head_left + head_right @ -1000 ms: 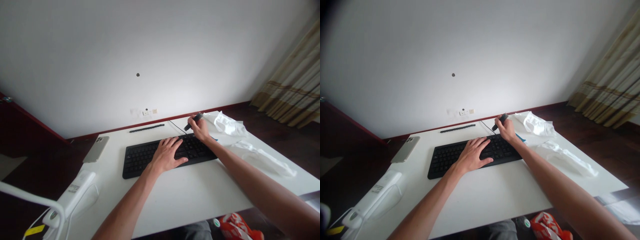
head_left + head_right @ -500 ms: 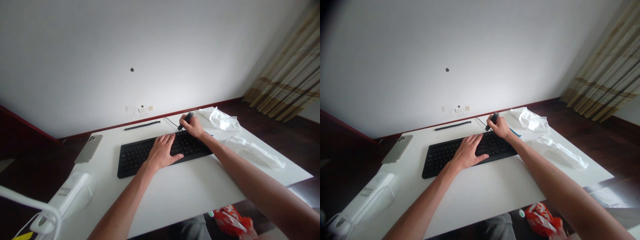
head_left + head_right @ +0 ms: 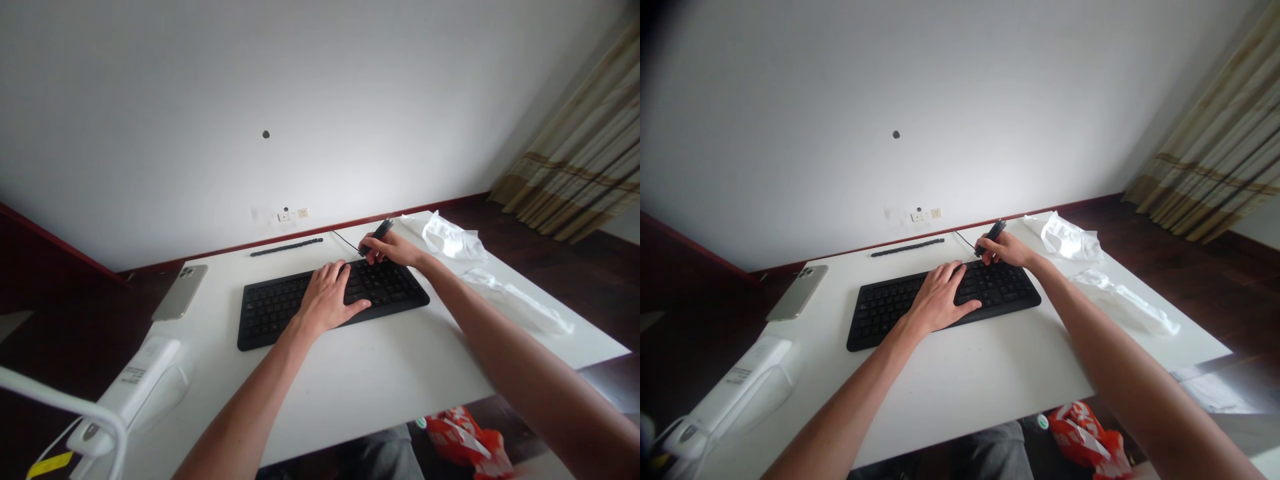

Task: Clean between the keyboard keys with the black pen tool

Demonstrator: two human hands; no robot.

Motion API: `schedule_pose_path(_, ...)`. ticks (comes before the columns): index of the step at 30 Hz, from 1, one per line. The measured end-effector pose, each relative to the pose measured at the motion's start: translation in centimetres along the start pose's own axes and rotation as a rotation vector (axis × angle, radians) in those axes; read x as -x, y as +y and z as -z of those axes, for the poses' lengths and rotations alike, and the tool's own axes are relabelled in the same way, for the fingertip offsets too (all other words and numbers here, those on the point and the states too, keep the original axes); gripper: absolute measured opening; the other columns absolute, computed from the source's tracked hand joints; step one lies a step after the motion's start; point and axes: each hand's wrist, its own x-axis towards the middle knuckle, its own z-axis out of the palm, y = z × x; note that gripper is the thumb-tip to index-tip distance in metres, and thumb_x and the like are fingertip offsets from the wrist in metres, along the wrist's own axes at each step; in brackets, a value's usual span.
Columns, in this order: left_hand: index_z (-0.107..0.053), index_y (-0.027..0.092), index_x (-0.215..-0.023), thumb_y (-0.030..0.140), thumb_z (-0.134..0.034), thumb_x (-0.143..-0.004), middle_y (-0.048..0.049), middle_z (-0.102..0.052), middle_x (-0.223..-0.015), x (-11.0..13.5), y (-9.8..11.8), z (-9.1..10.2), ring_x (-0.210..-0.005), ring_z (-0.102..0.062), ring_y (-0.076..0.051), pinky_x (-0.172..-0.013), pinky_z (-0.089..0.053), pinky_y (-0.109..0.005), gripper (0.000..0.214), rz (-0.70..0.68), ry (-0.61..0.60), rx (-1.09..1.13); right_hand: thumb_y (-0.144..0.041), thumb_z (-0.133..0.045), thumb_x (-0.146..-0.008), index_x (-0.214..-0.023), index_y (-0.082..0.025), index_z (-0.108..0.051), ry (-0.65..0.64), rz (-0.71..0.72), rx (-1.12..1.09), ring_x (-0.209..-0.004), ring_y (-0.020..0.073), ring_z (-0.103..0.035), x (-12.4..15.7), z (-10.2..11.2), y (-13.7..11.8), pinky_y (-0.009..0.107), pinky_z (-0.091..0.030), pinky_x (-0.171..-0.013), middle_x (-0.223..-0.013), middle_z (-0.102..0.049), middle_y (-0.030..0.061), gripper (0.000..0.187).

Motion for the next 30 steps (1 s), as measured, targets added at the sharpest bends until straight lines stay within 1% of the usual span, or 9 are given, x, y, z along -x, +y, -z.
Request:
schedule_pose_path(3,-0.05,0.018,-0.15,0.07,-0.056,-0.093,-0.0163,-0.052,-0.152,0.0,0.0,-0.1,-0.138,-0.048,-0.035,-0.119,-0.037,-0.05,0.078,-0.002,-0.002,0.004,-0.061,-0.064,-0.09,-0.093,-0.018,-0.074,-0.017,-0.03,-0.006,-0.068,0.0212,-0.071,0.0,0.3,0.1,0.029,-0.05,-0.058,-0.075,-0.076,0.0074,0.044)
schedule_pose_path(7,-0.05,0.017,-0.15,0.07,-0.055,-0.094,-0.0156,-0.054,-0.15,-0.1,0.0,0.0,-0.137,-0.048,-0.034,-0.119,-0.037,-0.048,0.078,0.006,0.001,0.002,-0.061,-0.063,-0.092,-0.096,-0.018,-0.076,-0.024,-0.022,0.013,-0.068,0.0206,-0.071,0.0,0.4,0.3,0.028,-0.049,-0.057,-0.077,-0.077,0.0076,0.045)
schedule_pose_path(10,-0.053,0.02,-0.146,0.072,-0.056,-0.092,-0.0138,-0.056,-0.146,-0.4,-0.2,-0.1,-0.134,-0.05,-0.033,-0.116,-0.039,-0.047,0.075,0.039,0.016,0.023,-0.062,-0.063,-0.092,-0.097,-0.019,-0.077,-0.029,-0.027,-0.003,-0.068,0.0205,-0.071,0.1,0.4,0.4,0.028,-0.05,-0.057,-0.078,-0.077,0.0075,0.046)
schedule_pose_path(12,-0.056,0.022,-0.142,0.073,-0.06,-0.09,-0.0134,-0.057,-0.143,-0.7,-0.2,-0.2,-0.131,-0.051,-0.034,-0.114,-0.04,-0.048,0.073,0.062,0.027,0.033,-0.062,-0.065,-0.091,-0.098,-0.019,-0.077,-0.037,-0.04,-0.019,-0.069,0.0211,-0.072,0.2,0.5,0.3,0.029,-0.051,-0.058,-0.08,-0.078,0.0079,0.046)
schedule_pose_path(15,-0.058,0.022,-0.139,0.069,-0.067,-0.087,-0.0133,-0.058,-0.138,-1.1,-0.3,-0.4,-0.128,-0.052,-0.034,-0.111,-0.042,-0.049,0.071,0.065,0.037,0.024,-0.061,-0.07,-0.087,-0.099,-0.018,-0.078,-0.047,-0.07,-0.035,-0.073,0.0222,-0.073,0.4,0.7,-0.2,0.029,-0.053,-0.06,-0.082,-0.078,0.0085,0.045)
schedule_pose_path(18,-0.057,0.021,-0.138,0.065,-0.07,-0.086,-0.0131,-0.058,-0.137,-1.1,-0.4,-0.4,-0.127,-0.052,-0.034,-0.11,-0.043,-0.049,0.069,0.059,0.04,0.019,-0.058,-0.072,-0.086,-0.101,-0.017,-0.078,-0.049,-0.091,-0.039,-0.075,0.0223,-0.072,0.6,0.8,-0.7,0.03,-0.054,-0.062,-0.083,-0.077,0.0091,0.044)
schedule_pose_path(21,-0.056,0.021,-0.138,0.064,-0.07,-0.086,-0.0136,-0.057,-0.137,-1.1,-0.4,-0.3,-0.128,-0.052,-0.034,-0.111,-0.043,-0.049,0.069,0.065,0.029,0.034,-0.059,-0.071,-0.087,-0.105,-0.016,-0.077,-0.075,-0.116,-0.043,-0.079,0.0228,-0.072,0.8,0.9,-0.8,0.031,-0.055,-0.065,-0.086,-0.077,0.0102,0.047)
schedule_pose_path(24,-0.056,0.023,-0.138,0.061,-0.069,-0.088,-0.0126,-0.057,-0.138,-1.1,-0.4,-0.1,-0.129,-0.052,-0.033,-0.111,-0.042,-0.049,0.064,0.081,0.012,0.054,-0.061,-0.07,-0.088,-0.109,-0.016,-0.076,-0.092,-0.135,-0.078,-0.084,0.0233,-0.072,1.0,1.0,-0.7,0.031,-0.055,-0.066,-0.089,-0.077,0.0108,0.049)
schedule_pose_path(30,-0.057,0.024,-0.137,0.053,-0.068,-0.089,-0.0113,-0.057,-0.14,-1.3,-0.7,0.1,-0.132,-0.052,-0.033,-0.113,-0.042,-0.05,0.057,0.112,-0.022,0.108,-0.06,-0.07,-0.089,-0.113,-0.015,-0.075,-0.107,-0.133,-0.12,-0.09,0.0253,-0.073,1.0,1.0,-0.3,0.032,-0.056,-0.068,-0.091,-0.076,0.0118,0.051)
